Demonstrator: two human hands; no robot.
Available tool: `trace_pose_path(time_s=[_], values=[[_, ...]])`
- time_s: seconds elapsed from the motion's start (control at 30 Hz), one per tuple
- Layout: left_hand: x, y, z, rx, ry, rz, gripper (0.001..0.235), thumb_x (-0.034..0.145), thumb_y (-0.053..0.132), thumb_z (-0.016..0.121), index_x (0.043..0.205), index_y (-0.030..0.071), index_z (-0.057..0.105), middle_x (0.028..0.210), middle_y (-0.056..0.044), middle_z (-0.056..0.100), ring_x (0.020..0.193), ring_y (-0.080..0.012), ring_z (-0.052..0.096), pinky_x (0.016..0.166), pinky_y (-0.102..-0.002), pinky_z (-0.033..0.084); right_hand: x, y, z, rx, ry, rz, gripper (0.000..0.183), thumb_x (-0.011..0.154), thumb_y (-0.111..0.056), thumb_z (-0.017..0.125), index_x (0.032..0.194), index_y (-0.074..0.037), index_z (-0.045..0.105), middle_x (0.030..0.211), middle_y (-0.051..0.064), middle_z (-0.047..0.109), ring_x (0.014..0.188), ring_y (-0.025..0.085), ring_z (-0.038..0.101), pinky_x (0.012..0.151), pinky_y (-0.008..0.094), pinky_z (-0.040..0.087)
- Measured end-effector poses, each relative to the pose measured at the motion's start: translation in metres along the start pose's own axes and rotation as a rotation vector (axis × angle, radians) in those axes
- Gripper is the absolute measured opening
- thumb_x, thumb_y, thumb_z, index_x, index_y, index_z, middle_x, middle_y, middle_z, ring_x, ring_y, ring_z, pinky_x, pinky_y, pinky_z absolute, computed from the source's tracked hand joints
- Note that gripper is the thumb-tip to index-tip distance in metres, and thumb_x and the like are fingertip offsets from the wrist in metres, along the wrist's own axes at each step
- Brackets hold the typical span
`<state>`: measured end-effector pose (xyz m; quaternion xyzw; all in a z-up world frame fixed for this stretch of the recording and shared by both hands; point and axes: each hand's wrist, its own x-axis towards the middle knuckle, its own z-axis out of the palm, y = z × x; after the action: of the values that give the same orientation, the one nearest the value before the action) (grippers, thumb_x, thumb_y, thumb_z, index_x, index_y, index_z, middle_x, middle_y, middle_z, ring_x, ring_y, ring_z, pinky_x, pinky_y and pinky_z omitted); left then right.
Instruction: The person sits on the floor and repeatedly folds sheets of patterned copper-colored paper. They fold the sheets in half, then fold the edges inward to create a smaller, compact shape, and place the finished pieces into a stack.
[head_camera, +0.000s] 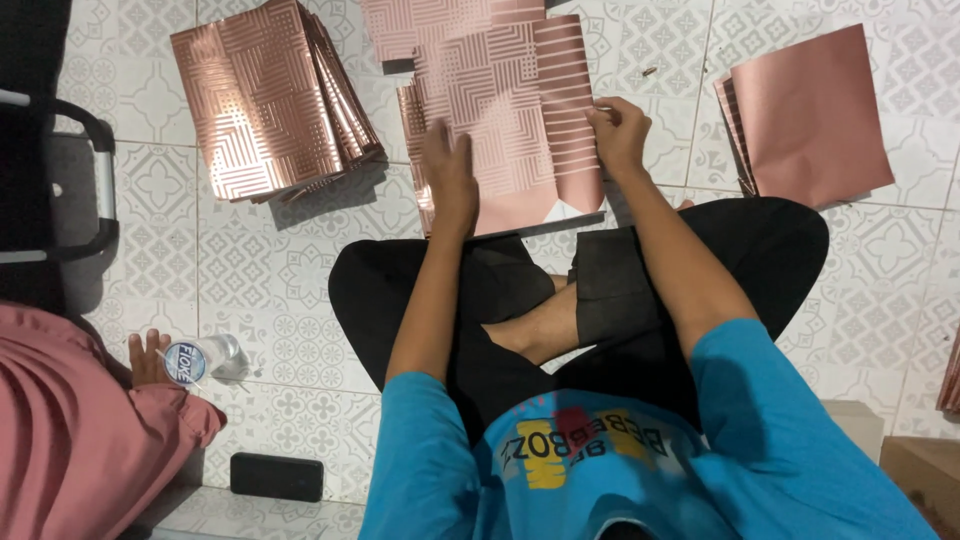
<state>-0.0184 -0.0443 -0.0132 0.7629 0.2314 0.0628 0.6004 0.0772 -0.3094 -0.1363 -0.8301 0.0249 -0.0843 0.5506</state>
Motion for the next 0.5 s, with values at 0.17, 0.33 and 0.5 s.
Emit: trace_pose_path(time_s=[0.17, 0.33, 0.5], values=[[0.010, -0.036, 0.022, 0.762, -0.144, 0.436, 0.054, 0.079, 0.027, 0.038, 0.128, 0.008, 0.049, 0.149, -0.024, 0.029, 0.137, -0.0444, 0.026, 0.110, -0.059, 0.024, -0.013, -0.026, 0.005, -0.239, -0.028, -0.374, 0.018, 0.096, 0.005, 0.065, 0.111, 0.008, 0.074, 0.106, 0.021, 0.067, 0.098, 0.034, 0.067, 0.088, 0.041, 0.055], [0.002, -0.038, 0.040, 0.891, -0.254, 0.269, 0.075, 0.098, 0.072, 0.038, 0.162, 0.033, 0.031, 0.170, -0.019, -0.003, 0.153, -0.0513, -0.010, 0.116, -0.076, -0.006, -0.023, 0.003, 0.017, -0.505, -0.181, -0.495, 0.036, 0.084, 0.020, 0.054, 0.118, 0.013, 0.066, 0.129, 0.030, 0.057, 0.118, 0.045, 0.056, 0.090, 0.049, 0.057], [-0.008, -0.016, 0.044, 0.943, -0.266, 0.248, 0.056, 0.101, 0.048, 0.044, 0.156, 0.036, 0.044, 0.173, -0.013, 0.010, 0.156, -0.0496, -0.003, 0.110, -0.084, -0.006, -0.049, -0.058, 0.003, -0.887, -0.367, -0.454, 0.050, 0.085, 0.002, 0.056, 0.133, 0.018, 0.057, 0.131, 0.033, 0.062, 0.123, 0.049, 0.052, 0.093, 0.051, 0.051]])
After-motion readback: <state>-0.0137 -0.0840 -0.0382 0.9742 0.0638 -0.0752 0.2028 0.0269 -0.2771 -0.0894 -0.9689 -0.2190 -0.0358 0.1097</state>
